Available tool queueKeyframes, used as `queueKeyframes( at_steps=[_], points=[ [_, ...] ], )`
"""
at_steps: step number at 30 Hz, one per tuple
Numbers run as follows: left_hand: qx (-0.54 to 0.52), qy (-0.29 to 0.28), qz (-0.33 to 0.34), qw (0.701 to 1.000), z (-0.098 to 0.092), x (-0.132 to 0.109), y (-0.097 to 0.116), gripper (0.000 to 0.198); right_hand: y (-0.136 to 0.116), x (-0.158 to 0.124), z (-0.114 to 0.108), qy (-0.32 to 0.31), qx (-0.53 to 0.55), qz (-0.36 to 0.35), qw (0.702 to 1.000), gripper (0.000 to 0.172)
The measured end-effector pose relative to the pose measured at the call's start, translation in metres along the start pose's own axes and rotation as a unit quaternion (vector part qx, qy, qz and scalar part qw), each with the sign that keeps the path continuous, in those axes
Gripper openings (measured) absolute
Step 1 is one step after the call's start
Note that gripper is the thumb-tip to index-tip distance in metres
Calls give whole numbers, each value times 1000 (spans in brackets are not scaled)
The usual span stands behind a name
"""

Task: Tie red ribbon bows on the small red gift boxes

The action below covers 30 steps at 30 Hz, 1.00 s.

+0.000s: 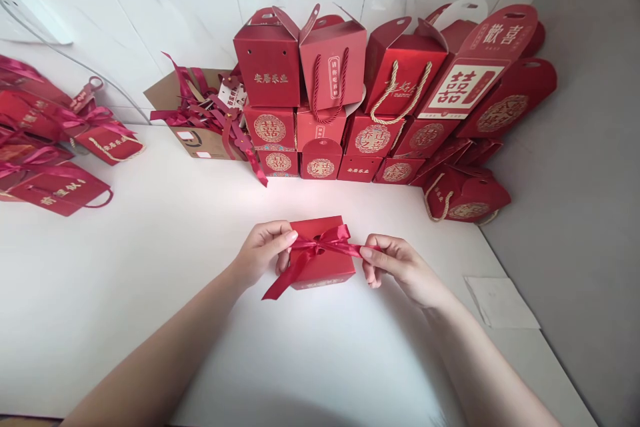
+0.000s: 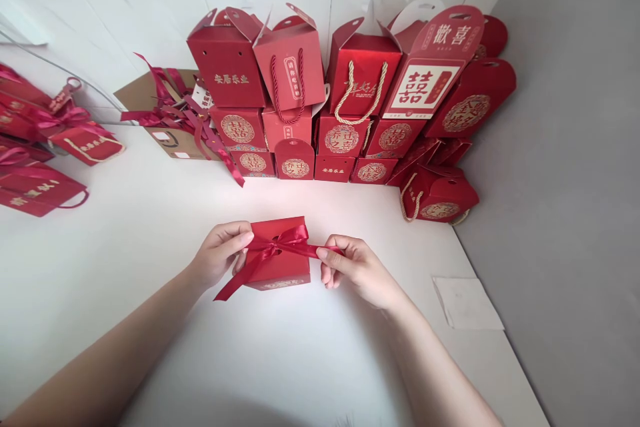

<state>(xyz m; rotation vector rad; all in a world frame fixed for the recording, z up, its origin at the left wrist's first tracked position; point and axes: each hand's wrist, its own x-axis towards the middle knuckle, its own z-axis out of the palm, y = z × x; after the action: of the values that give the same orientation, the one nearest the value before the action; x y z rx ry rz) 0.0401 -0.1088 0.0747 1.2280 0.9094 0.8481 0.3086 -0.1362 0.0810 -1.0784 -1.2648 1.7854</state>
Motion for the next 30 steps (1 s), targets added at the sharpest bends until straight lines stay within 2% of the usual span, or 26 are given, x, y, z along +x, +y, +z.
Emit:
queueKeyframes(
  at_steps=[4,16,22,25,27,30],
  points=[
    [11,24,-13,1000,3,0,-3,36,-7,-6,-3,-9,-37,-8,999,32],
    [71,43,5,997,3,3,-5,35,-11,-3,-16,-65,-82,61,993,33],
    [79,22,3,997,-2,3,-4,35,-8,-4,-24,-166,-144,72,973,35],
    [113,2,7,994,-5,1,4,35,-9,-9,-31,-196,-219,62,954,28],
    [138,-10,-1,990,-7,-1,14,32,-13,-14,-36,-171,-283,43,943,21],
    [180,-21,-4,983,-6,-8,32,27,-22,-17,-41,-75,-337,4,939,20]
  ],
)
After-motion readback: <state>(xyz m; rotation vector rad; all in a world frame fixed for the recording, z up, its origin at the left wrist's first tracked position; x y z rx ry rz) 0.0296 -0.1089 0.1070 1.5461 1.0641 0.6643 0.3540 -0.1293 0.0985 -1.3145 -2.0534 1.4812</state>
